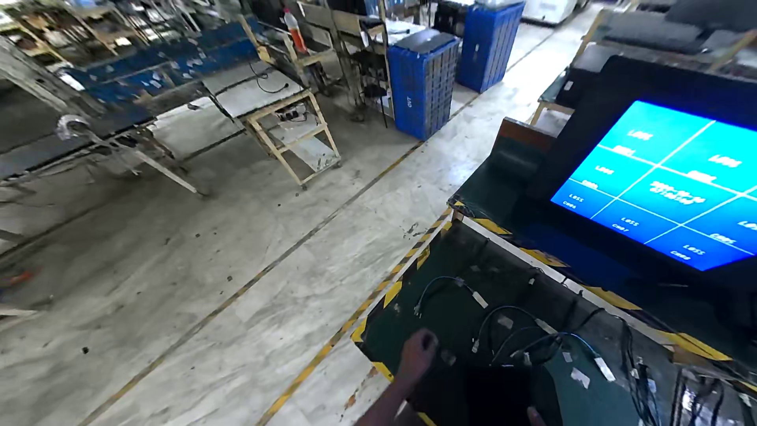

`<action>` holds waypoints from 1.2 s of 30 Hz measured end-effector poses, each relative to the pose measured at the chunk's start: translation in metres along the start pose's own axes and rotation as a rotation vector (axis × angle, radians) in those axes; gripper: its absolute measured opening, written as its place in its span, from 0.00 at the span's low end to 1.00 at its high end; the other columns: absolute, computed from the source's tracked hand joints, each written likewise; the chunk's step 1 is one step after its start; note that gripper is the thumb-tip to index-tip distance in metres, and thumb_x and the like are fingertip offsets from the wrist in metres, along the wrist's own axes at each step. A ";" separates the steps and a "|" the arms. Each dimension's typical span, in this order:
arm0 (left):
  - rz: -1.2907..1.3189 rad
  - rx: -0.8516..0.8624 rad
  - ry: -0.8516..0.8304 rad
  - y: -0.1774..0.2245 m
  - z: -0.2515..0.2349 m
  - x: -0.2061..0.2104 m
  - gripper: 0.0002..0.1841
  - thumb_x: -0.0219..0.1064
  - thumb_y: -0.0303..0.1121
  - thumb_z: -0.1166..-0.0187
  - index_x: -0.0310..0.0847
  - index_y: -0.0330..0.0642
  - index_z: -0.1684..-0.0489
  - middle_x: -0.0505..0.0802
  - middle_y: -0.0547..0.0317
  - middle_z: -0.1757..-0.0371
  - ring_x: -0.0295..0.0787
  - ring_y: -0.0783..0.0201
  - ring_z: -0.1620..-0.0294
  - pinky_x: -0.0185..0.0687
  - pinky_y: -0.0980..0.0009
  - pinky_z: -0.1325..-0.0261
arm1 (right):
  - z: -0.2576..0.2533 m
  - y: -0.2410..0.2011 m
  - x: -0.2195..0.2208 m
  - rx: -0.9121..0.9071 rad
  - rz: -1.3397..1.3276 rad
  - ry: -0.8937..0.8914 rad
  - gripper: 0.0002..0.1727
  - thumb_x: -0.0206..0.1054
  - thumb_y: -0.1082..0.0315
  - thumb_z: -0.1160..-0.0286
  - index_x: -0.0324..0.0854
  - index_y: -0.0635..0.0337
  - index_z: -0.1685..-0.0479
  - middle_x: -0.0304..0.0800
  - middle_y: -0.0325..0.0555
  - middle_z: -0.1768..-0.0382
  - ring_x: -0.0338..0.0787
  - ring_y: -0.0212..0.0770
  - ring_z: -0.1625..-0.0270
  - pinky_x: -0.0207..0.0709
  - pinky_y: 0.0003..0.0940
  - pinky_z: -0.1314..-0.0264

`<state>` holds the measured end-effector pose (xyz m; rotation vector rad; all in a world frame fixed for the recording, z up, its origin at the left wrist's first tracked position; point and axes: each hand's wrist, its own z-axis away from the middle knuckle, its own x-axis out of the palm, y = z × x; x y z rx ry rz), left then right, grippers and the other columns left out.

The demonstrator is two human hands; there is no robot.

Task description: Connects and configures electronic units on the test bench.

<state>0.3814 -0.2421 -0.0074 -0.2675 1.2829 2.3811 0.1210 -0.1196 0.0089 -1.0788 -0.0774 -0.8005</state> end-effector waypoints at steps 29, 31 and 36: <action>0.525 -0.137 -0.783 0.081 -0.028 -0.080 0.14 0.72 0.22 0.22 0.76 0.30 0.43 0.94 0.43 0.50 0.95 0.49 0.47 0.93 0.55 0.40 | 0.033 0.080 0.132 -0.216 -0.345 0.371 0.42 0.87 0.50 0.46 0.73 0.65 0.34 0.95 0.55 0.55 0.97 0.46 0.55 0.94 0.48 0.51; 0.525 -0.078 -0.722 0.085 -0.020 -0.076 0.15 0.76 0.23 0.26 0.78 0.29 0.46 0.95 0.42 0.53 0.96 0.49 0.50 0.94 0.56 0.43 | 0.032 0.075 0.137 -0.250 -0.308 0.408 0.44 0.88 0.50 0.49 0.72 0.65 0.34 0.95 0.55 0.56 0.97 0.45 0.56 0.94 0.47 0.52; 0.459 0.093 -0.587 0.089 -0.014 -0.069 0.15 0.80 0.25 0.30 0.81 0.28 0.51 0.95 0.43 0.59 0.97 0.51 0.58 0.97 0.58 0.51 | 0.035 0.065 0.145 -0.344 -0.220 0.505 0.35 0.84 0.61 0.43 0.74 0.66 0.36 0.94 0.53 0.56 0.96 0.43 0.57 0.95 0.44 0.52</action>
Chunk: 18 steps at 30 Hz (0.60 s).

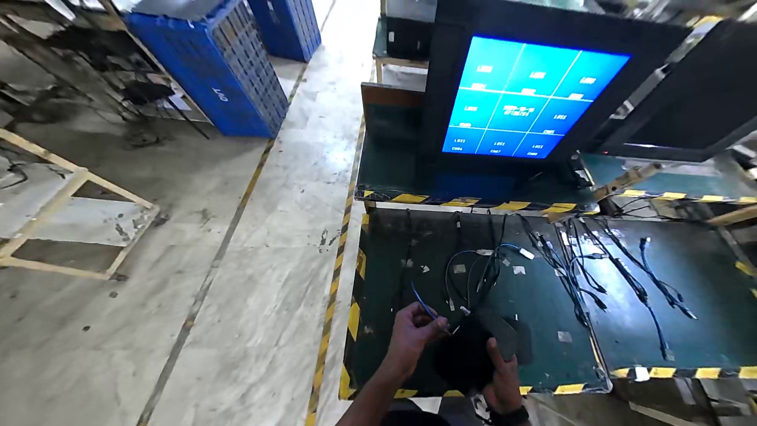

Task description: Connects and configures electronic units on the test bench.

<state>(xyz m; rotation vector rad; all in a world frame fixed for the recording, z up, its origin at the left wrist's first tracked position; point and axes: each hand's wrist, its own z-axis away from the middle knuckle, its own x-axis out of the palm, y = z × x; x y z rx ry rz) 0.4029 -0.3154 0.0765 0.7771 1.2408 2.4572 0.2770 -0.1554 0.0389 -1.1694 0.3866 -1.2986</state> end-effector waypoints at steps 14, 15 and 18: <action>-0.239 0.195 0.011 -0.019 -0.006 0.000 0.11 0.79 0.28 0.30 0.86 0.37 0.54 0.98 0.54 0.59 0.97 0.58 0.59 0.95 0.63 0.52 | 0.006 -0.013 0.019 -0.138 0.104 0.006 0.20 0.79 0.73 0.39 0.82 0.70 0.48 0.96 0.53 0.62 0.97 0.43 0.62 0.95 0.40 0.55; -0.242 0.187 -0.038 -0.022 -0.006 -0.001 0.11 0.78 0.28 0.29 0.85 0.37 0.53 0.97 0.54 0.58 0.97 0.58 0.57 0.95 0.62 0.51 | 0.006 -0.013 0.015 -0.134 0.119 0.016 0.20 0.79 0.73 0.39 0.82 0.70 0.48 0.96 0.53 0.63 0.97 0.43 0.62 0.95 0.41 0.56; -0.322 0.131 -0.287 -0.034 -0.008 -0.020 0.14 0.73 0.28 0.24 0.85 0.33 0.44 0.95 0.51 0.47 0.94 0.59 0.46 0.91 0.60 0.39 | 0.008 -0.014 0.000 -0.063 0.053 0.053 0.22 0.77 0.67 0.33 0.78 0.68 0.42 0.95 0.52 0.59 0.97 0.43 0.59 0.95 0.43 0.53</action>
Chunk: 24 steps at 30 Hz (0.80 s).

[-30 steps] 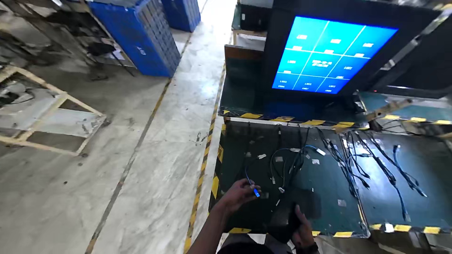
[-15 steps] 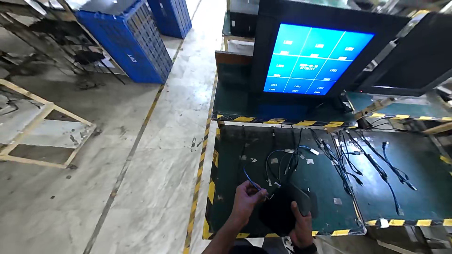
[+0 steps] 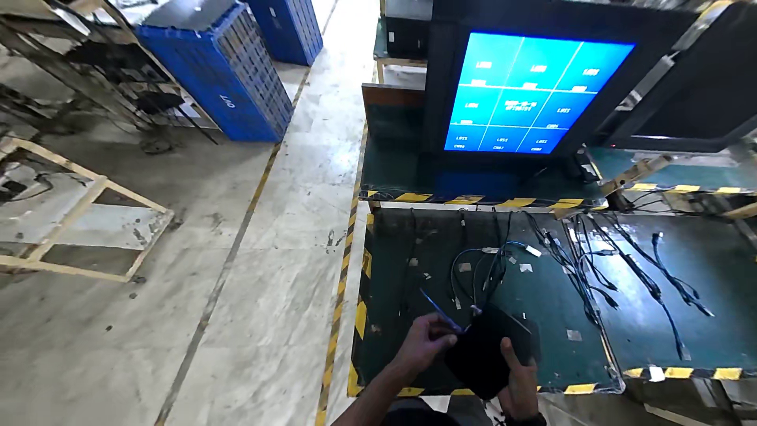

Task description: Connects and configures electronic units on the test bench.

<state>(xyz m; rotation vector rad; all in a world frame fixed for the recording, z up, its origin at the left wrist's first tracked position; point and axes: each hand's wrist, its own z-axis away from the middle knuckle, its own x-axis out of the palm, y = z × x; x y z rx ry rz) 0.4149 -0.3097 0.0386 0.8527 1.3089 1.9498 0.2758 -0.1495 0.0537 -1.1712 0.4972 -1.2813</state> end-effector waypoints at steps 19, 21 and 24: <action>-0.868 -0.566 0.067 -0.066 -0.086 -0.003 0.39 0.66 0.67 0.27 0.81 0.39 0.32 0.89 0.41 0.35 0.86 0.42 0.31 0.81 0.41 0.31 | -0.019 0.015 -0.009 0.315 -0.430 -0.117 0.25 0.59 0.43 0.16 0.80 0.55 0.38 0.96 0.50 0.52 0.97 0.44 0.51 0.94 0.48 0.52; -0.883 -0.642 0.046 -0.061 -0.090 0.011 0.29 0.69 0.52 0.21 0.81 0.37 0.32 0.87 0.38 0.32 0.84 0.41 0.29 0.81 0.41 0.31 | -0.020 0.014 -0.013 0.316 -0.438 -0.123 0.26 0.62 0.42 0.19 0.81 0.54 0.39 0.96 0.50 0.53 0.97 0.43 0.51 0.94 0.48 0.52; -0.949 -0.705 0.023 -0.047 -0.088 0.013 0.23 0.72 0.37 0.30 0.83 0.39 0.36 0.88 0.39 0.33 0.85 0.41 0.30 0.83 0.40 0.35 | -0.020 0.014 -0.021 0.311 -0.425 -0.125 0.27 0.66 0.41 0.23 0.82 0.54 0.40 0.96 0.49 0.53 0.97 0.43 0.51 0.94 0.47 0.52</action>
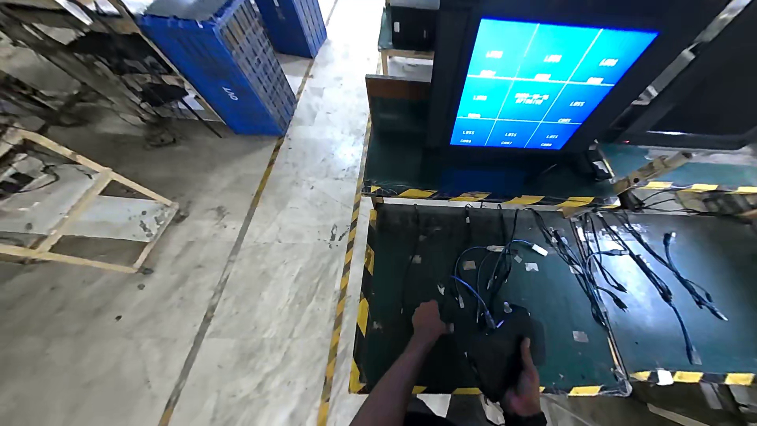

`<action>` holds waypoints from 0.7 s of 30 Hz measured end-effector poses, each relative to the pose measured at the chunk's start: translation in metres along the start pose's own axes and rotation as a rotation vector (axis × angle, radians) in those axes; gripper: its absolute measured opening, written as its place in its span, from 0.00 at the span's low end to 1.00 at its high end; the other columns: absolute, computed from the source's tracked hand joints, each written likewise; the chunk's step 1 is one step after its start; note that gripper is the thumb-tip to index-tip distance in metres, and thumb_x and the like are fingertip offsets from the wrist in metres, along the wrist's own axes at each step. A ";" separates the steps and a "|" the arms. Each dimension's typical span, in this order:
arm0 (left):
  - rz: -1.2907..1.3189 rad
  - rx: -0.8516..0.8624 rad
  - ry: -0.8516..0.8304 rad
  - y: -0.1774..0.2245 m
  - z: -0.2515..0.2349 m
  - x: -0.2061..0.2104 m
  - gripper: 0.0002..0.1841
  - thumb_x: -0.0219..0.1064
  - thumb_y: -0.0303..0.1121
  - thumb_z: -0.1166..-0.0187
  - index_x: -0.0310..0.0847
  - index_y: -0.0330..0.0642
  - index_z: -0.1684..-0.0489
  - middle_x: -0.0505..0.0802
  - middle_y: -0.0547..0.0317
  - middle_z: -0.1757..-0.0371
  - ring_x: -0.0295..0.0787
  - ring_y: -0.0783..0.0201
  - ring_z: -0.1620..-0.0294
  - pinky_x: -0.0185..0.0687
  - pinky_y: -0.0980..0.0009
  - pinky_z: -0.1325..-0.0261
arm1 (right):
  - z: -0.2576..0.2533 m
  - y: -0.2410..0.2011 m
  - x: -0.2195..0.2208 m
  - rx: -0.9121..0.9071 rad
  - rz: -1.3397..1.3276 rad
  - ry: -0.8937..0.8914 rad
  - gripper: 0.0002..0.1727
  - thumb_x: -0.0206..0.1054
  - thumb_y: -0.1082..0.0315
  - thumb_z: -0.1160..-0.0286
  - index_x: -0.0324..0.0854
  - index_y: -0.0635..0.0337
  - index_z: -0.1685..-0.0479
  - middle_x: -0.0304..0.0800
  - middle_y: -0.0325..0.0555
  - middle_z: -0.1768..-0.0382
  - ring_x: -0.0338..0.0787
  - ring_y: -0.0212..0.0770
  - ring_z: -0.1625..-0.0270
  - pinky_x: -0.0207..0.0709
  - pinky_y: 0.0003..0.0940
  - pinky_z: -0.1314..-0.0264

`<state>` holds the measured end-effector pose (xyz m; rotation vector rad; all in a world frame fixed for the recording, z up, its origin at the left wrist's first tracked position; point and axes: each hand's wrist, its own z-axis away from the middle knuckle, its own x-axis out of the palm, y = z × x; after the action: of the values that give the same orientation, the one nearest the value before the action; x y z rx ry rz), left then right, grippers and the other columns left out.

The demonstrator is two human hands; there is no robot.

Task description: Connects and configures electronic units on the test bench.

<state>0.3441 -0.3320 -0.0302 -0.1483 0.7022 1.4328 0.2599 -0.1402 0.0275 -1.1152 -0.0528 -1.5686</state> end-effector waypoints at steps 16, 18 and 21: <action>0.995 -0.062 -0.120 -0.098 -0.026 -0.050 0.20 0.72 0.33 0.19 0.81 0.36 0.32 0.92 0.46 0.49 0.92 0.57 0.54 0.90 0.61 0.47 | -0.004 0.017 0.030 0.142 0.000 -0.155 0.26 0.72 0.43 0.27 0.85 0.55 0.43 0.97 0.52 0.54 0.98 0.44 0.53 0.94 0.47 0.51; 1.023 0.013 -0.218 -0.099 -0.024 -0.049 0.24 0.74 0.41 0.20 0.81 0.42 0.28 0.92 0.52 0.47 0.89 0.62 0.56 0.87 0.66 0.50 | -0.011 0.022 0.025 0.181 0.005 -0.125 0.26 0.70 0.43 0.25 0.83 0.56 0.42 0.96 0.53 0.54 0.98 0.46 0.53 0.94 0.48 0.52; 1.136 0.141 -0.219 -0.086 -0.018 -0.040 0.20 0.73 0.40 0.20 0.84 0.40 0.34 0.89 0.61 0.61 0.77 0.74 0.74 0.72 0.79 0.73 | -0.016 0.031 0.017 0.199 0.039 -0.053 0.25 0.65 0.45 0.19 0.82 0.58 0.39 0.96 0.54 0.53 0.98 0.47 0.53 0.94 0.50 0.52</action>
<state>0.4196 -0.3893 -0.0506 0.6081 0.7240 2.4088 0.2760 -0.1724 0.0142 -0.9953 -0.2166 -1.4649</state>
